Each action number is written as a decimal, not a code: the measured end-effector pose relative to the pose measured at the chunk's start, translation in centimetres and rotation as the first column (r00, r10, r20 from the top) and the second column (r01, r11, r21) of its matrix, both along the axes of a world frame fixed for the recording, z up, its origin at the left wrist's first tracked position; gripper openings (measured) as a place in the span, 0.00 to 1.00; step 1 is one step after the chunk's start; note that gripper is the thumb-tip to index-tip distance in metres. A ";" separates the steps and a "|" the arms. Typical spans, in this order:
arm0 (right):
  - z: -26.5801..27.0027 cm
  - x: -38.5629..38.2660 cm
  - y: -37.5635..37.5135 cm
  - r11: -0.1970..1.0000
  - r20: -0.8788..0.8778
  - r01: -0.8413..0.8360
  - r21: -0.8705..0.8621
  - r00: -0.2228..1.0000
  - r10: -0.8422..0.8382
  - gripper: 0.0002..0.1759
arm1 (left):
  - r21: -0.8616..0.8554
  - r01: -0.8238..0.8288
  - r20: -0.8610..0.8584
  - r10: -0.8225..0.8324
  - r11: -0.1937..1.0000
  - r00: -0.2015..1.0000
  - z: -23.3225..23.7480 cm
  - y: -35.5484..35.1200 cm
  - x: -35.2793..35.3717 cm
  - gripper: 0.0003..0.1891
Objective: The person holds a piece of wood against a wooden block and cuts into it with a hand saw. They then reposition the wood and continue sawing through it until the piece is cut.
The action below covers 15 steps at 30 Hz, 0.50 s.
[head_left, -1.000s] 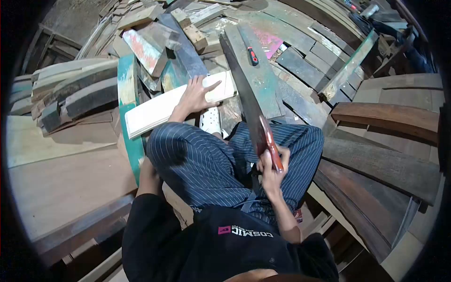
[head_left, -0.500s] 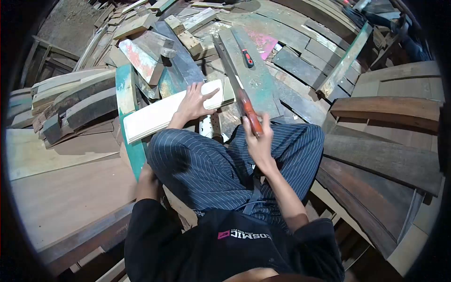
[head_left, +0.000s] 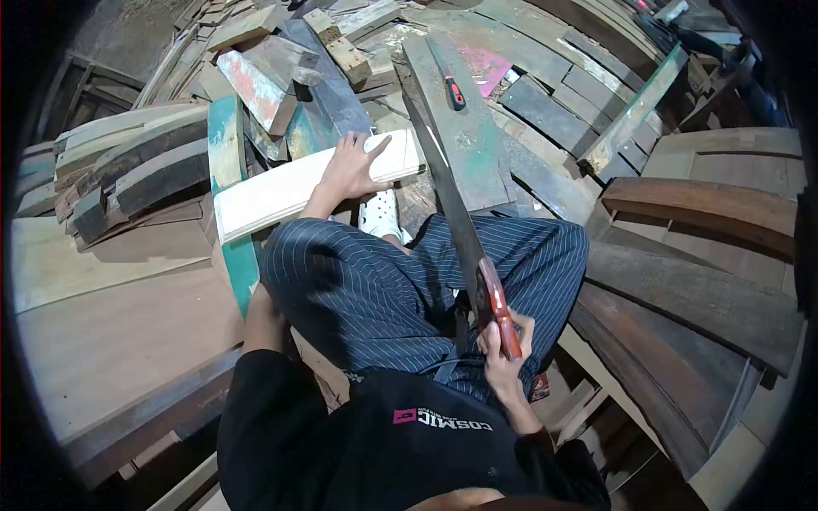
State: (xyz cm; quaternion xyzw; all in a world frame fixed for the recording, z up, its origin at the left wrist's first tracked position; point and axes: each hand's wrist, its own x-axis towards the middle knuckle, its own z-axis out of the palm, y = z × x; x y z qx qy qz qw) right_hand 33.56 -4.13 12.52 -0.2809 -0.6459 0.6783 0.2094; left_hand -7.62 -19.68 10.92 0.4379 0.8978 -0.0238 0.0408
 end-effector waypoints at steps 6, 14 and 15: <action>-1.3 -1.9 0.9 0.993 0.050 -0.027 0.114 0.999 0.021 0.19 | -0.047 -0.062 -0.037 0.061 0.997 0.997 -0.3 0.4 0.6 0.52; 1.4 -3.7 5.5 0.945 0.044 -0.116 0.305 0.993 0.108 0.20 | 0.039 -0.070 0.080 0.067 0.997 0.995 0.7 -0.1 0.8 0.50; 1.7 -2.9 5.6 0.938 0.037 -0.121 0.326 0.993 0.115 0.20 | 0.081 -0.038 0.064 0.033 0.996 0.997 0.7 -0.5 0.7 0.49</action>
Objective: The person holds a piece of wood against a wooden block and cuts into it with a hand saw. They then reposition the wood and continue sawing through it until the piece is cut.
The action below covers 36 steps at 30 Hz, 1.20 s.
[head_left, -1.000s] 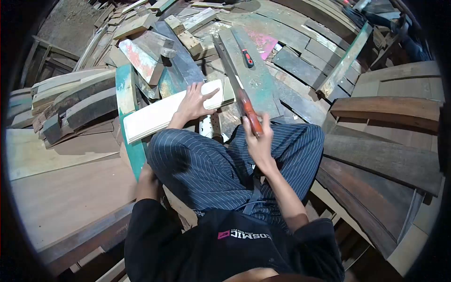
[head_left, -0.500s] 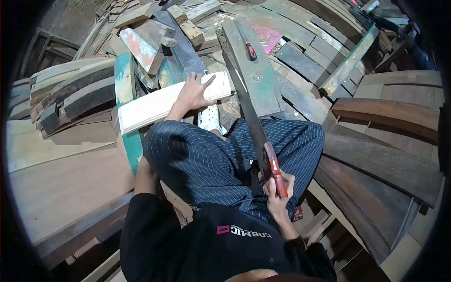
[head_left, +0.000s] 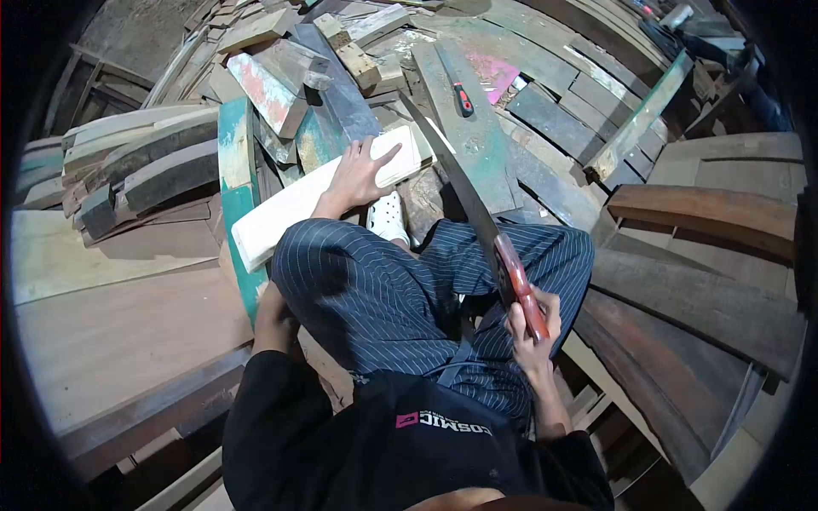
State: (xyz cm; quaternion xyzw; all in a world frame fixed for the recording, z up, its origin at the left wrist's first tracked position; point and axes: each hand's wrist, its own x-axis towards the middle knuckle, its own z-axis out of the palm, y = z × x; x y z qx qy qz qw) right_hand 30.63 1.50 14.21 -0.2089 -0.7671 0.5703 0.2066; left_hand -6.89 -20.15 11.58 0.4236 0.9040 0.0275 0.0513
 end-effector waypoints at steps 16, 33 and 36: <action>5.8 -4.0 -2.2 0.906 -0.074 -0.271 0.325 0.948 0.311 0.23 | 0.288 -0.217 -0.116 0.259 0.933 0.959 -1.3 -8.1 2.2 0.45; 7.1 -4.0 0.4 0.755 0.024 -0.406 0.514 0.887 0.461 0.26 | 0.266 -0.253 -0.035 0.272 0.930 0.962 -1.1 -8.1 2.1 0.47; 5.9 -2.4 -2.7 0.810 -0.039 -0.310 0.499 0.925 0.378 0.26 | 0.270 -0.235 -0.021 0.249 0.934 0.968 -1.1 -8.4 2.0 0.47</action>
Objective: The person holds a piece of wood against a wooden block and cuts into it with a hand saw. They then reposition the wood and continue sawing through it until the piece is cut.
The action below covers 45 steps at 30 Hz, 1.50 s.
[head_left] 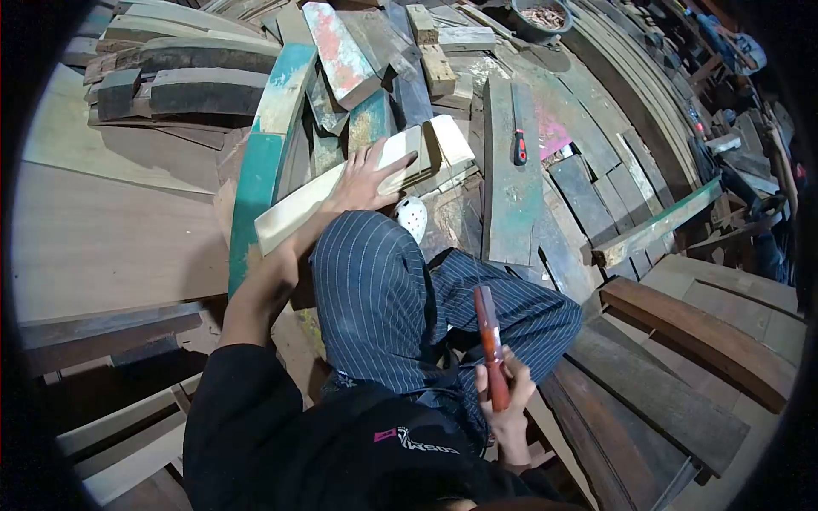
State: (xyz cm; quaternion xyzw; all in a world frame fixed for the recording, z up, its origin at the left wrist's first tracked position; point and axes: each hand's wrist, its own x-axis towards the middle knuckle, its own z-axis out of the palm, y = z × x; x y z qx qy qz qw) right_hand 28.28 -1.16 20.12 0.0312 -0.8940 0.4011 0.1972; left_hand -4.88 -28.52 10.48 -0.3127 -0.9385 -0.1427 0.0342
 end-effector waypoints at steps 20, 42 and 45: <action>11.4 -5.0 -4.4 0.989 0.204 -0.090 -0.117 0.972 0.113 0.25 | 0.022 0.055 0.044 -0.056 0.998 0.997 1.1 0.6 0.2 0.42; 7.9 -9.5 -2.6 0.983 0.203 -0.014 -0.186 0.978 0.052 0.18 | 0.029 0.064 -0.003 -0.064 0.997 0.998 0.2 0.1 -0.3 0.41; 10.1 -3.6 -2.5 0.994 0.192 -0.014 -0.108 0.981 0.035 0.22 | 0.013 0.034 0.039 -0.034 0.999 0.999 1.2 0.4 0.5 0.40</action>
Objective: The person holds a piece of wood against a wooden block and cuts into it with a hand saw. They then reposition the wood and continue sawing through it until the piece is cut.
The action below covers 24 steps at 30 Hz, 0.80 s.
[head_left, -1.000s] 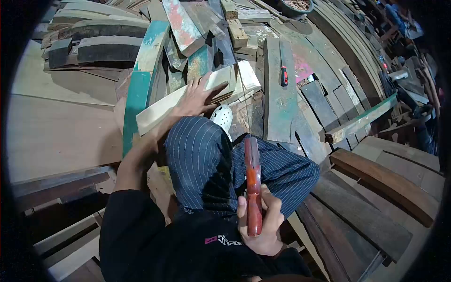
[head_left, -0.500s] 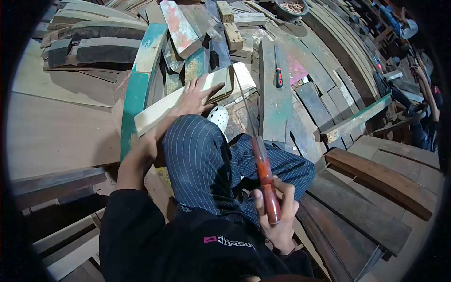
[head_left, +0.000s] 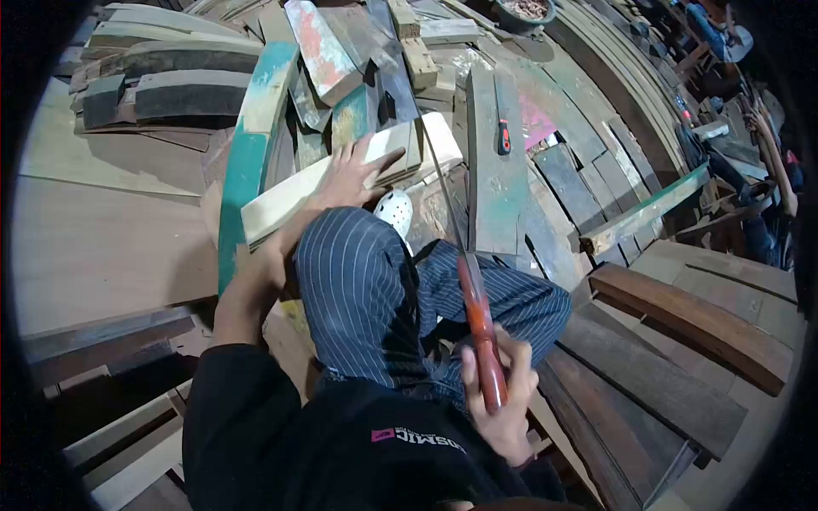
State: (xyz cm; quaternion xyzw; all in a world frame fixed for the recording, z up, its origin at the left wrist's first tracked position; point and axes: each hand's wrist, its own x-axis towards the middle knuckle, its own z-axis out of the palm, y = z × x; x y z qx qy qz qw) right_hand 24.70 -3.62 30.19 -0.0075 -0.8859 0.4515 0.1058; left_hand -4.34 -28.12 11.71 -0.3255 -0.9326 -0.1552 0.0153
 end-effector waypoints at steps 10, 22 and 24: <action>-2.0 -7.3 -2.2 0.979 0.049 0.000 -0.205 0.999 0.010 0.17 | -0.049 0.040 -0.046 -0.042 0.998 0.998 -0.4 0.0 -0.7 0.40; 2.1 2.5 0.6 0.995 -0.033 0.020 0.098 0.999 -0.017 0.25 | -0.014 0.016 -0.061 -0.016 1.000 0.998 -1.0 -0.1 -0.5 0.39; 1.6 1.9 0.3 0.997 -0.052 0.040 0.072 0.998 -0.036 0.24 | -0.010 0.038 -0.084 -0.039 0.999 0.996 -1.3 -0.2 -0.9 0.39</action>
